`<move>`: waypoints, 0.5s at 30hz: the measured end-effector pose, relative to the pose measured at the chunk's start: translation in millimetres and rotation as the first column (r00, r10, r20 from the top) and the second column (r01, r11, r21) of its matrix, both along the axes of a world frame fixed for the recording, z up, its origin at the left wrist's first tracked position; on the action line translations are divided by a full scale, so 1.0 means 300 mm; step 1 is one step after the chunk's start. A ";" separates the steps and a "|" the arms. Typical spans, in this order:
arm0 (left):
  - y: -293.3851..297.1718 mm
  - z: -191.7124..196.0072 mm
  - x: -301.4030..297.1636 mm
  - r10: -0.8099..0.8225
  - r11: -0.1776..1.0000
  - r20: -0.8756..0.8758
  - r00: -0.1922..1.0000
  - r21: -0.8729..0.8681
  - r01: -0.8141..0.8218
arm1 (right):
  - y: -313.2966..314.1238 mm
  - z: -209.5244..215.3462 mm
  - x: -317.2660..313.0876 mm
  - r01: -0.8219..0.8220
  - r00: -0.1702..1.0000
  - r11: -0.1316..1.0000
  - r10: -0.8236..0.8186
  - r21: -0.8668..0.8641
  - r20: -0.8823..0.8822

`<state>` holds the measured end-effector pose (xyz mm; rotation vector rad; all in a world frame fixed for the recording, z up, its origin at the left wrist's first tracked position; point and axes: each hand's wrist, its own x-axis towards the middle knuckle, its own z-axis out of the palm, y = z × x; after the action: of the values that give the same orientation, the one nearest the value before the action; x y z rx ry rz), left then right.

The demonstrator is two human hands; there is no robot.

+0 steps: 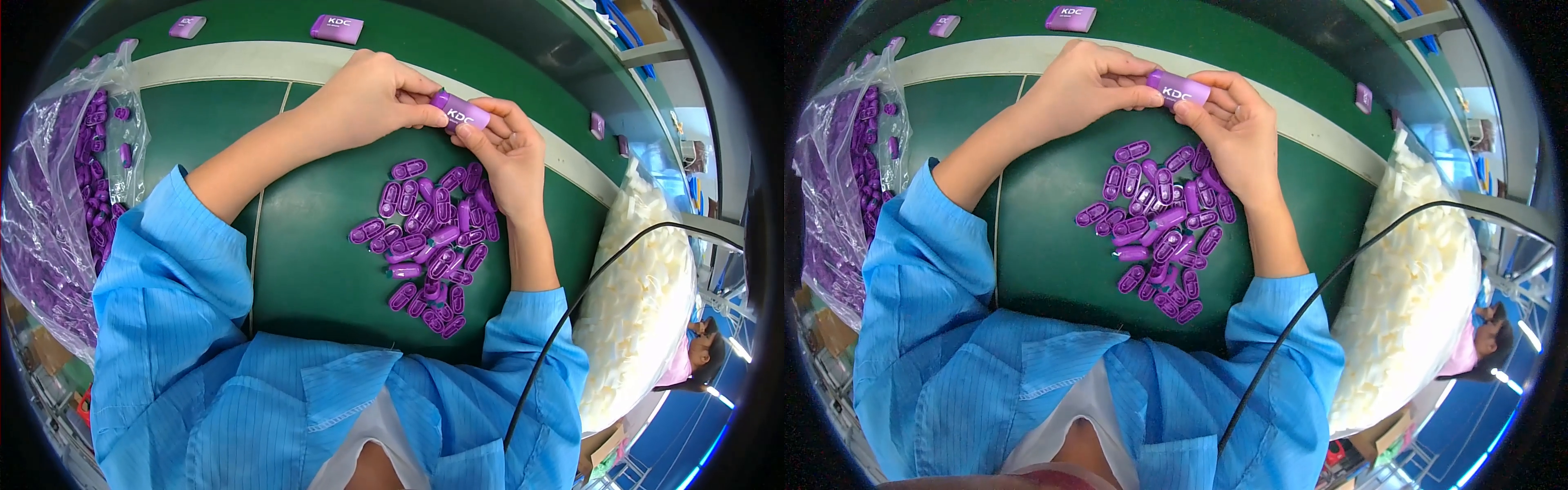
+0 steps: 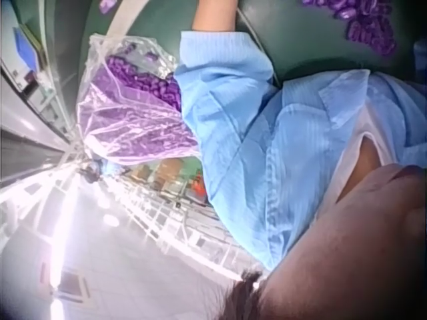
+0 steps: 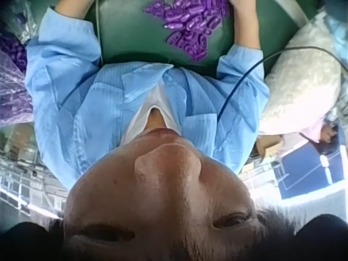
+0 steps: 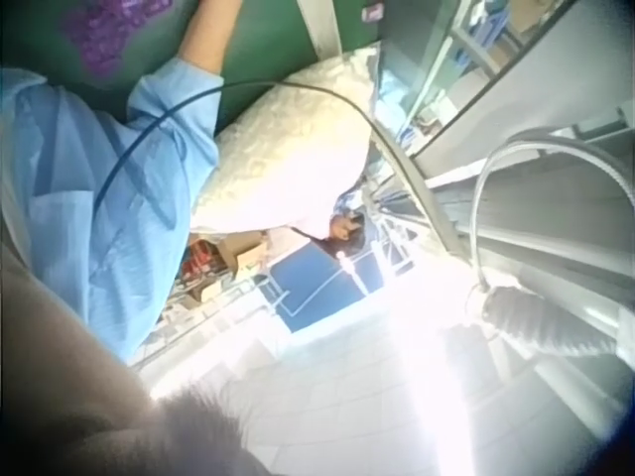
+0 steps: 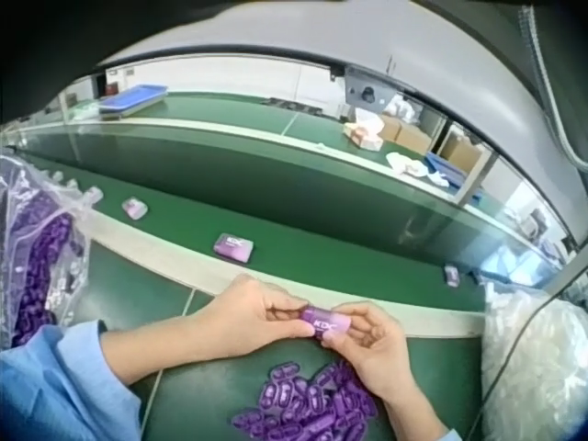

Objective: The person assembles small purple plastic clips into plastic housings by hand at a factory workstation.

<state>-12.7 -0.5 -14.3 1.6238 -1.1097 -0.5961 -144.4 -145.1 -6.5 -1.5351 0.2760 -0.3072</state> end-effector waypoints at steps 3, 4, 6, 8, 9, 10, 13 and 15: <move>0.005 0.011 -0.020 0.066 0.989 0.352 0.934 -0.146 -0.014 | 0.000 0.000 -0.004 0.003 1.000 1.000 -0.003 -0.015 0.002; 0.006 0.009 -0.026 0.077 0.985 0.464 0.882 -0.171 0.004 | 0.002 0.004 -0.006 0.010 1.000 0.998 -0.010 -0.056 -0.003; 0.009 -0.001 -0.065 0.160 0.982 0.568 0.807 -0.175 -0.072 | 0.006 0.005 -0.008 0.016 1.000 0.995 -0.017 -0.097 -0.008; 0.015 0.009 -0.105 0.224 0.975 0.668 0.710 -0.148 -0.168 | 0.015 -0.001 -0.010 0.076 0.997 0.965 -0.065 -0.251 0.052; 0.019 0.015 -0.114 0.220 0.975 0.665 0.713 -0.145 -0.166 | 0.021 -0.002 -0.013 0.078 0.997 0.965 -0.068 -0.249 0.047; 0.021 0.018 -0.121 0.223 0.974 0.684 0.694 -0.128 -0.187 | 0.028 0.001 -0.016 0.121 0.992 0.930 -0.105 -0.347 0.066; 0.018 0.010 -0.126 0.249 0.966 0.687 0.683 -0.129 -0.223 | 0.049 0.001 -0.013 0.193 0.981 0.841 -0.162 -0.505 0.106; 0.014 0.010 -0.124 0.276 0.960 0.674 0.685 -0.155 -0.233 | 0.051 -0.001 -0.013 0.229 0.973 0.790 -0.185 -0.569 0.135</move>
<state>-49.9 3.9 -11.3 1.9688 -1.3674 0.2799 -148.3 -129.9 -6.8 -2.1023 0.3105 -0.6697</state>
